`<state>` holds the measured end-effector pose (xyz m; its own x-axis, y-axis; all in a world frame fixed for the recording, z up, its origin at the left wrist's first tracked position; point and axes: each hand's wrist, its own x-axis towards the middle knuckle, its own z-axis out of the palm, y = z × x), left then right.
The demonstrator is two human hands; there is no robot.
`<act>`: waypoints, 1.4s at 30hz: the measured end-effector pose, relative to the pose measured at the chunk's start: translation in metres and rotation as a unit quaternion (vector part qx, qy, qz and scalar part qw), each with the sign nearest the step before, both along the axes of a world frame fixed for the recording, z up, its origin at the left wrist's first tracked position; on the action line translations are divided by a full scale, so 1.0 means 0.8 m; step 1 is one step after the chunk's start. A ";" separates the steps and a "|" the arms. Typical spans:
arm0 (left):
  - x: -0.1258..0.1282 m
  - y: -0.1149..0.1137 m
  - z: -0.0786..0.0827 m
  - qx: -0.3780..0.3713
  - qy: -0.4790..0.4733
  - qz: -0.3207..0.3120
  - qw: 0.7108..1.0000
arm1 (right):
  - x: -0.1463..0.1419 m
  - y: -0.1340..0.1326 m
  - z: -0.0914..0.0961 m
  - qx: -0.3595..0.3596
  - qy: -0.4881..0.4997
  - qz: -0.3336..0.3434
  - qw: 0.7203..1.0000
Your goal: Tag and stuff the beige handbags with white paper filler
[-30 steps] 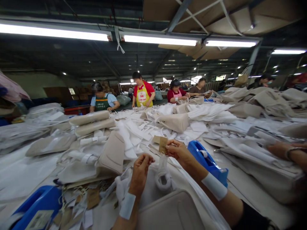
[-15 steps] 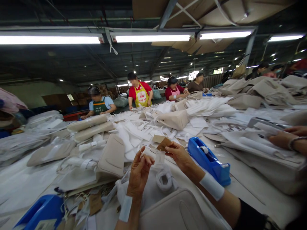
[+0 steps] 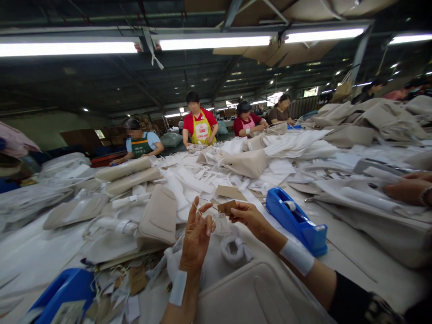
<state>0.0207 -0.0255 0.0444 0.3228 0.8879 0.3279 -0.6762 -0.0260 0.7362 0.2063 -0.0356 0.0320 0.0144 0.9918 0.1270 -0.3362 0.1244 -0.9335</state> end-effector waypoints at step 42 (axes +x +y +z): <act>-0.011 0.021 -0.011 -0.065 -0.067 0.072 0.993 | -0.023 0.045 0.041 -0.002 -0.078 0.348 0.934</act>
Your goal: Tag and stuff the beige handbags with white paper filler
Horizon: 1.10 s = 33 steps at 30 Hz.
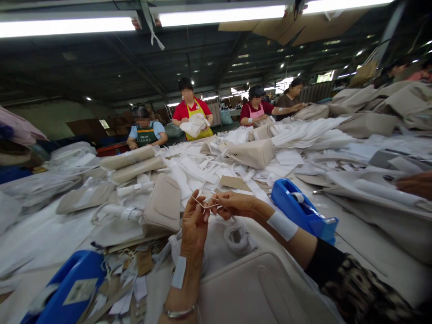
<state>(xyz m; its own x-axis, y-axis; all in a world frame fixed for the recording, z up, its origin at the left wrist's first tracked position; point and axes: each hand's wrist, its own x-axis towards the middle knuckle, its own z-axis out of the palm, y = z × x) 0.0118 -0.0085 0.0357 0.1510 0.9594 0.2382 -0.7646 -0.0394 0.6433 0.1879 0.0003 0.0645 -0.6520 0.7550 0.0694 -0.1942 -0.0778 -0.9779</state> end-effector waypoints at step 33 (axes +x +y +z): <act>0.003 0.012 -0.019 -0.056 0.119 0.080 0.988 | -0.014 0.025 -0.011 -0.065 -0.034 -0.109 0.991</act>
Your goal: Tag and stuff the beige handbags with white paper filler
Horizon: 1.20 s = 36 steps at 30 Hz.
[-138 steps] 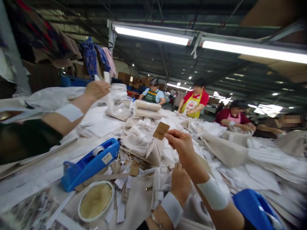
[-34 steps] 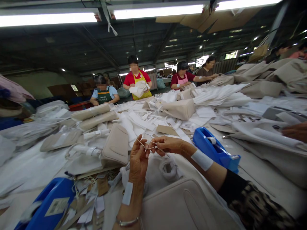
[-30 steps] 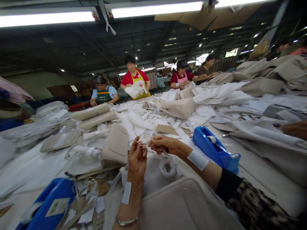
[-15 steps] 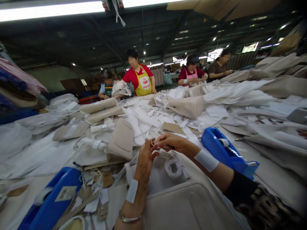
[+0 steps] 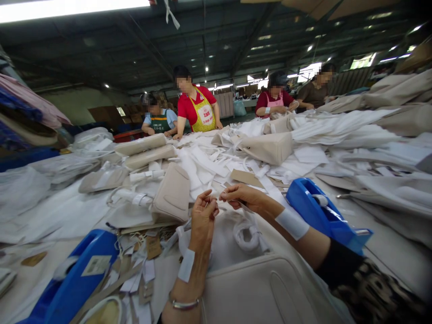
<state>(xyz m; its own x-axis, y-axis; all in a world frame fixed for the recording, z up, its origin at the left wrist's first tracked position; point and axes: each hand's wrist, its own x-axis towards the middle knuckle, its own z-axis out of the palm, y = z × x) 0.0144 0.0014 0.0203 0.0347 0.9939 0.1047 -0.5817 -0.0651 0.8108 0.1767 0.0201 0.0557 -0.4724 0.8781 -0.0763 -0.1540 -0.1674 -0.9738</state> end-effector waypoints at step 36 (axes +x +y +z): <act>0.002 -0.007 -0.020 -0.007 0.473 0.132 0.871 | -0.012 0.083 -0.038 0.037 -0.385 0.071 0.920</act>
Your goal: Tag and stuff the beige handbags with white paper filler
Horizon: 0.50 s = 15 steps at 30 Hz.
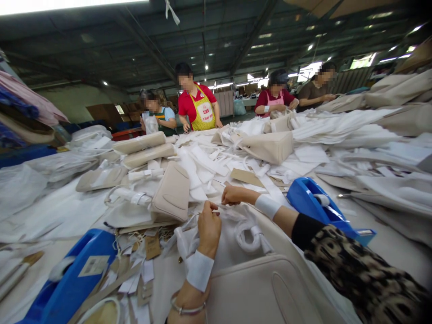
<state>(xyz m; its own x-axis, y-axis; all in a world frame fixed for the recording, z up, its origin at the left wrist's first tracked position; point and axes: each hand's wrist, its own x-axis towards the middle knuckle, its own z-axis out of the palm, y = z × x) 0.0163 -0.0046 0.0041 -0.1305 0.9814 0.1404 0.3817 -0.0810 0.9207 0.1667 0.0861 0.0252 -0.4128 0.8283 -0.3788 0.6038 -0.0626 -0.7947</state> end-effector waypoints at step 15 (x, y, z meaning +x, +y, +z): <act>0.001 0.014 -0.012 -0.010 0.038 0.013 0.999 | 0.012 0.013 -0.022 -0.212 0.154 0.150 0.953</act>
